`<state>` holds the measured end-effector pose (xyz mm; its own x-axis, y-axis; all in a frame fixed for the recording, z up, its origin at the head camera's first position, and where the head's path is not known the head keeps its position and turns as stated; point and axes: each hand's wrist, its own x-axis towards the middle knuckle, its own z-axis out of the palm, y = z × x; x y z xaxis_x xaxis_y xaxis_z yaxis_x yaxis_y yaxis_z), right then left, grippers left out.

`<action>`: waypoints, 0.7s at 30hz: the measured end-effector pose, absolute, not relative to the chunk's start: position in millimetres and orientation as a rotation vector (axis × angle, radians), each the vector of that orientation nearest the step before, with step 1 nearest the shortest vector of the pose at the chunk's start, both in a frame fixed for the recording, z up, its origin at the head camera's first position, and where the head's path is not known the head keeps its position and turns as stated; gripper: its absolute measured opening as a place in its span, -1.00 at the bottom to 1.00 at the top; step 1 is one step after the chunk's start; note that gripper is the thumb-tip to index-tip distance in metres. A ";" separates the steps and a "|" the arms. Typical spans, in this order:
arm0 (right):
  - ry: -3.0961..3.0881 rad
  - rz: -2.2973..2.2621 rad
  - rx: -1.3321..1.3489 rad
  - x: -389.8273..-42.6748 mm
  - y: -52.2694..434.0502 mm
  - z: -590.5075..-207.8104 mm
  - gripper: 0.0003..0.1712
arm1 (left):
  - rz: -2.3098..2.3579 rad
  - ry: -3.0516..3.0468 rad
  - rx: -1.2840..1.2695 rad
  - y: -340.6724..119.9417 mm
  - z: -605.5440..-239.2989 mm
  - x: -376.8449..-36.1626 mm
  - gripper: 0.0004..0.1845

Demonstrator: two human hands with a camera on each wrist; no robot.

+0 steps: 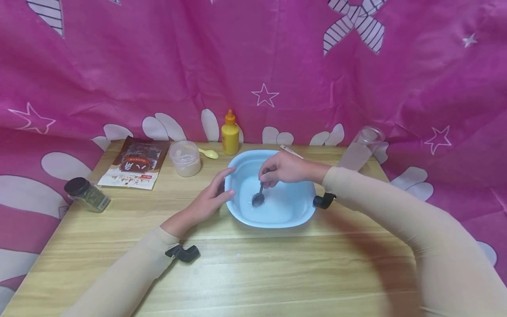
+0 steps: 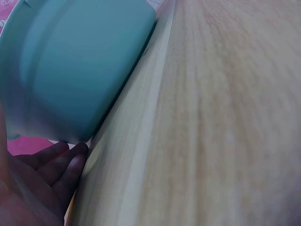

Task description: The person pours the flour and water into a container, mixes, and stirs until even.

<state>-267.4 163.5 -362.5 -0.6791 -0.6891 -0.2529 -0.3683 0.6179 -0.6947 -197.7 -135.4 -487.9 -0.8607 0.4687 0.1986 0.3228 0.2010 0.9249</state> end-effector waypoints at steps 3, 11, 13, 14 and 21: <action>2.340 -0.814 -0.810 -267.6 165.8 -361.3 -0.81 | 1.742 2.344 0.777 -135.3 -488.3 -198.1 -0.27; 2.700 -0.732 -0.814 -273.0 166.2 -359.7 -0.86 | 1.728 2.346 0.756 -135.9 -487.3 -197.4 -0.28; 2.674 -0.780 -0.814 -273.1 165.0 -359.8 -0.85 | 1.728 2.342 0.758 -135.9 -487.2 -197.4 -0.28; 2.640 -0.795 -0.819 -273.0 164.5 -360.0 -0.85 | 1.729 2.341 0.758 -135.8 -487.1 -197.5 -0.28; 2.450 -0.820 -0.799 -271.7 167.2 -360.5 -0.80 | 1.728 2.338 0.760 -135.6 -486.9 -197.9 -0.27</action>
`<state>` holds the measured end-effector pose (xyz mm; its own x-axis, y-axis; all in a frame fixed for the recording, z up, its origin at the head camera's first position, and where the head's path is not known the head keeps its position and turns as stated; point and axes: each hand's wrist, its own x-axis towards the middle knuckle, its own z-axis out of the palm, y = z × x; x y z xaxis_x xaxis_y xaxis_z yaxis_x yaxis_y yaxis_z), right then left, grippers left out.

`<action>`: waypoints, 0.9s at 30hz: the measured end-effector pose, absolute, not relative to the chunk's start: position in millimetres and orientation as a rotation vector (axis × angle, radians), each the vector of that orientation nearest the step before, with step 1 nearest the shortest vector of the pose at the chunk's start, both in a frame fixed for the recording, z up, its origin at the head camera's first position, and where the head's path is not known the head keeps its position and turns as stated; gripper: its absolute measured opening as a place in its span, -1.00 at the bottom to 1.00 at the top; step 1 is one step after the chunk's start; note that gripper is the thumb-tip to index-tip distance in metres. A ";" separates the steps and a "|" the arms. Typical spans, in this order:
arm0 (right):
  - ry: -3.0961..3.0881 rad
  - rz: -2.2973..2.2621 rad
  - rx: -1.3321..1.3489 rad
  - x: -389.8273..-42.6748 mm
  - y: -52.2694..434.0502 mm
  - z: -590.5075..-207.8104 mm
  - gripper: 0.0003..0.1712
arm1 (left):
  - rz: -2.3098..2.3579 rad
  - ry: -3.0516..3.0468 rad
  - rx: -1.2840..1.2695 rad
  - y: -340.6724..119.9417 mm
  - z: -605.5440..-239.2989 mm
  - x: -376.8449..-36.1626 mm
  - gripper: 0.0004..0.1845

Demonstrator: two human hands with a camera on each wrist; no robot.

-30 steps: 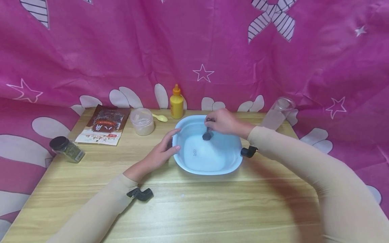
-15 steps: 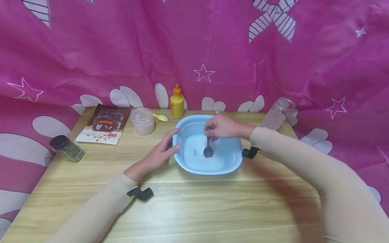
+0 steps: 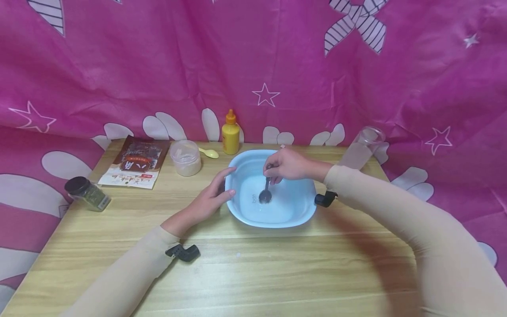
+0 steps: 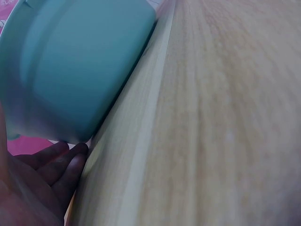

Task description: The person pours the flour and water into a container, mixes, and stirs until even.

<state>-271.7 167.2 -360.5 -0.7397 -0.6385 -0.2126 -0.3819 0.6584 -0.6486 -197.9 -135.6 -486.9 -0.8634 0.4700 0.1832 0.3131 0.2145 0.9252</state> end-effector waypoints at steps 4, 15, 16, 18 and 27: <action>2.595 -0.808 -0.792 -273.3 169.9 -359.7 -0.84 | 1.721 2.342 0.752 -135.1 -486.5 -198.5 -0.27; 2.421 -0.844 -0.732 -272.0 172.9 -356.9 -0.79 | 1.727 2.342 0.757 -135.2 -487.0 -198.3 -0.27; 2.423 -0.831 -0.727 -272.7 174.2 -356.9 -0.78 | 1.727 2.341 0.755 -135.1 -486.8 -198.3 -0.27; 2.454 -0.810 -0.720 -274.6 176.2 -355.6 -0.79 | 1.727 2.341 0.752 -134.9 -486.6 -198.3 -0.27; 2.645 -0.811 -0.729 -285.4 176.6 -359.6 -0.80 | 1.722 2.346 0.753 -134.7 -488.7 -198.8 -0.27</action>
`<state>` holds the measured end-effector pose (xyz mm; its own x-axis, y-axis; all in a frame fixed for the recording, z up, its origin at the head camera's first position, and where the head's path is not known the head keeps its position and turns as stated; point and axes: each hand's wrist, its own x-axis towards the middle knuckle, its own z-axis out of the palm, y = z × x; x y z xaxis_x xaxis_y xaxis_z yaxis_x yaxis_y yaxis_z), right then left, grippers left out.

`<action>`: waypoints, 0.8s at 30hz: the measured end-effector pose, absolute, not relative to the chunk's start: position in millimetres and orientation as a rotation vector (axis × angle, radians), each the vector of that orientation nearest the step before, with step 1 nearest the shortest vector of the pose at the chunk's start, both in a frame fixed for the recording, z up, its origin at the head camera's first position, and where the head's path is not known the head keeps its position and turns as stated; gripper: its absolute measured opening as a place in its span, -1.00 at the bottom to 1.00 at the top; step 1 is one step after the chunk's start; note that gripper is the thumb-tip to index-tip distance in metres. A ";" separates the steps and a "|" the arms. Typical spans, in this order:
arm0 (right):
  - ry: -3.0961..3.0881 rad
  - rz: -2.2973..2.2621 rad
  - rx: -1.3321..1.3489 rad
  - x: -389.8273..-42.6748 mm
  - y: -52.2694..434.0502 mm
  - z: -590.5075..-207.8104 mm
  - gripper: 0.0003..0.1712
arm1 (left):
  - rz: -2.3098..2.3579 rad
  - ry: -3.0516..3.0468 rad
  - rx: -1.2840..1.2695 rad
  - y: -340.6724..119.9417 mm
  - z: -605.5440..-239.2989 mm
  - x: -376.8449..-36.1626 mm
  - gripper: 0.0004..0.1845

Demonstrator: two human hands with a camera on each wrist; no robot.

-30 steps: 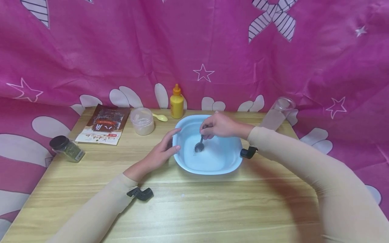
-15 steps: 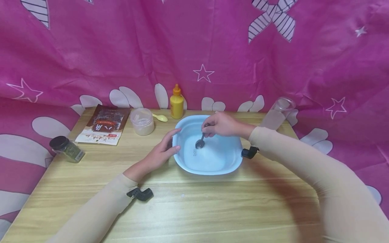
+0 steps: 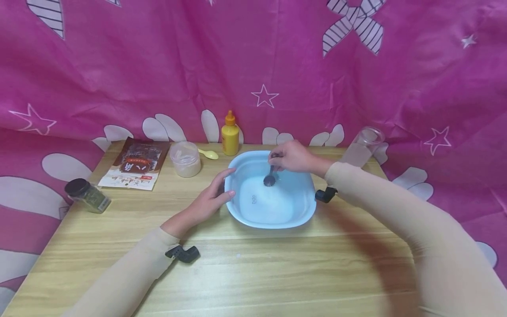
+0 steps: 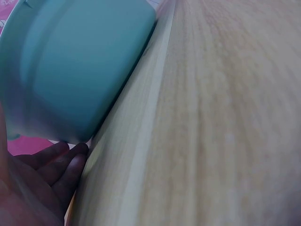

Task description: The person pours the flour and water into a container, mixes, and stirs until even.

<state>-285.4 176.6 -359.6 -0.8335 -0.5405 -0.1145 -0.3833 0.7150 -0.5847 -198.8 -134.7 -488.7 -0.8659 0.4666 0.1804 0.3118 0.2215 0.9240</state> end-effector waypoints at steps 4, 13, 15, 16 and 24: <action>2.574 -0.878 -0.741 -280.0 168.5 -360.6 -0.84 | 1.726 2.346 0.752 -135.1 -488.6 -198.3 -0.27; 2.275 -0.862 -0.750 -273.0 170.4 -361.6 -0.79 | 1.730 2.351 0.763 -134.7 -488.3 -198.1 -0.27; 2.316 -0.799 -0.755 -274.5 174.4 -360.5 -0.79 | 1.733 2.350 0.769 -134.5 -488.4 -198.3 -0.27; 2.353 -0.767 -0.754 -275.0 176.1 -359.0 -0.79 | 1.730 2.353 0.764 -134.5 -488.3 -198.3 -0.27; 2.715 -0.674 -0.696 -281.9 174.9 -356.3 -0.79 | 1.725 2.354 0.760 -134.2 -488.8 -197.8 -0.28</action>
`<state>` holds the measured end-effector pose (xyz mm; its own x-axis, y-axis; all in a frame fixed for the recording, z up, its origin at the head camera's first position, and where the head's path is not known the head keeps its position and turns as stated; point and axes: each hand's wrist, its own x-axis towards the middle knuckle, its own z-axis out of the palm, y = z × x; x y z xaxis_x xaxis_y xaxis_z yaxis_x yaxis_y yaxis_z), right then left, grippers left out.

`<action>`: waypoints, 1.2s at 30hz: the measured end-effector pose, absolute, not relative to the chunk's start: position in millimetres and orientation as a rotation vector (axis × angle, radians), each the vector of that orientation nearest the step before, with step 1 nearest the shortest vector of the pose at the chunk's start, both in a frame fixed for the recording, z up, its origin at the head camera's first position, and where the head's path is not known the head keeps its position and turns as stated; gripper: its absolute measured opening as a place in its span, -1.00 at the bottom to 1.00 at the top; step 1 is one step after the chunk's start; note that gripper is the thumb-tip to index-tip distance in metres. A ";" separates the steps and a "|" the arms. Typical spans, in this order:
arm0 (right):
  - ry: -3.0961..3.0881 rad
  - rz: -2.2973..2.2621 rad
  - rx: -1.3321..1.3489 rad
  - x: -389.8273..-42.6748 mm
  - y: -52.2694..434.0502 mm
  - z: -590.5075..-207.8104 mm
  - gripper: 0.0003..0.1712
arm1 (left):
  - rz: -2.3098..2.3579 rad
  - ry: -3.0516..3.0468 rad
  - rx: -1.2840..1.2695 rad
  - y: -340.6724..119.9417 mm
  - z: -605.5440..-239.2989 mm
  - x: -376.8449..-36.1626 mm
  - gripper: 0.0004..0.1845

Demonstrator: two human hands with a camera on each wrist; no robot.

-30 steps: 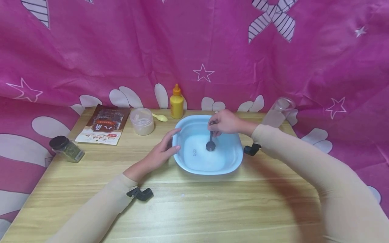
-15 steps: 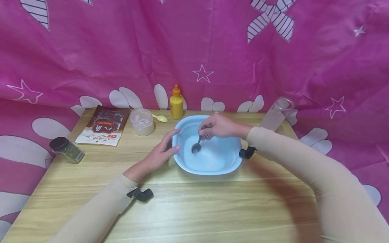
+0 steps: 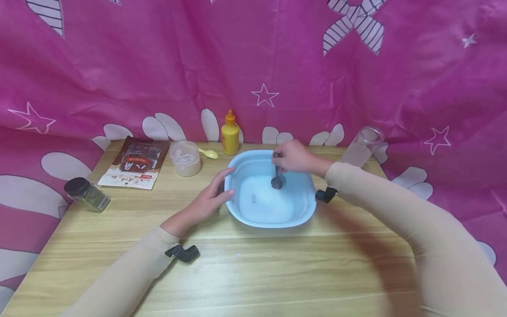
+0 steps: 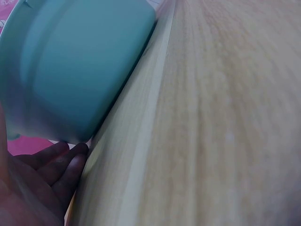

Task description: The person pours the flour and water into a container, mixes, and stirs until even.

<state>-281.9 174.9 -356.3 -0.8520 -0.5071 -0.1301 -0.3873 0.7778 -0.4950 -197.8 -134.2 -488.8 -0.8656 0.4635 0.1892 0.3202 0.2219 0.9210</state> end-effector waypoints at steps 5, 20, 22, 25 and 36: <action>2.720 -0.805 -0.694 -279.7 166.0 -358.8 -0.78 | 1.725 2.353 0.758 -134.1 -488.3 -197.9 -0.29; 2.309 -0.765 -0.756 -274.3 172.8 -360.4 -0.79 | 1.731 2.346 0.768 -133.1 -487.3 -198.9 -0.28; 2.409 -0.692 -0.759 -276.4 176.1 -359.3 -0.79 | 1.726 2.352 0.770 -133.4 -487.3 -198.8 -0.28; 2.596 -0.589 -0.779 -280.3 178.5 -359.2 -0.81 | 1.719 2.361 0.770 -133.9 -486.2 -198.3 -0.28; 2.660 -0.762 -0.772 -276.7 162.4 -358.3 -0.79 | 1.723 2.354 0.756 -134.5 -486.1 -197.1 -0.28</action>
<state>-276.7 162.4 -358.3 -0.8223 -0.5592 -0.1056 -0.4185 0.7199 -0.5537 -197.1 -134.5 -486.1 -0.8665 0.4631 0.1863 0.3175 0.2235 0.9215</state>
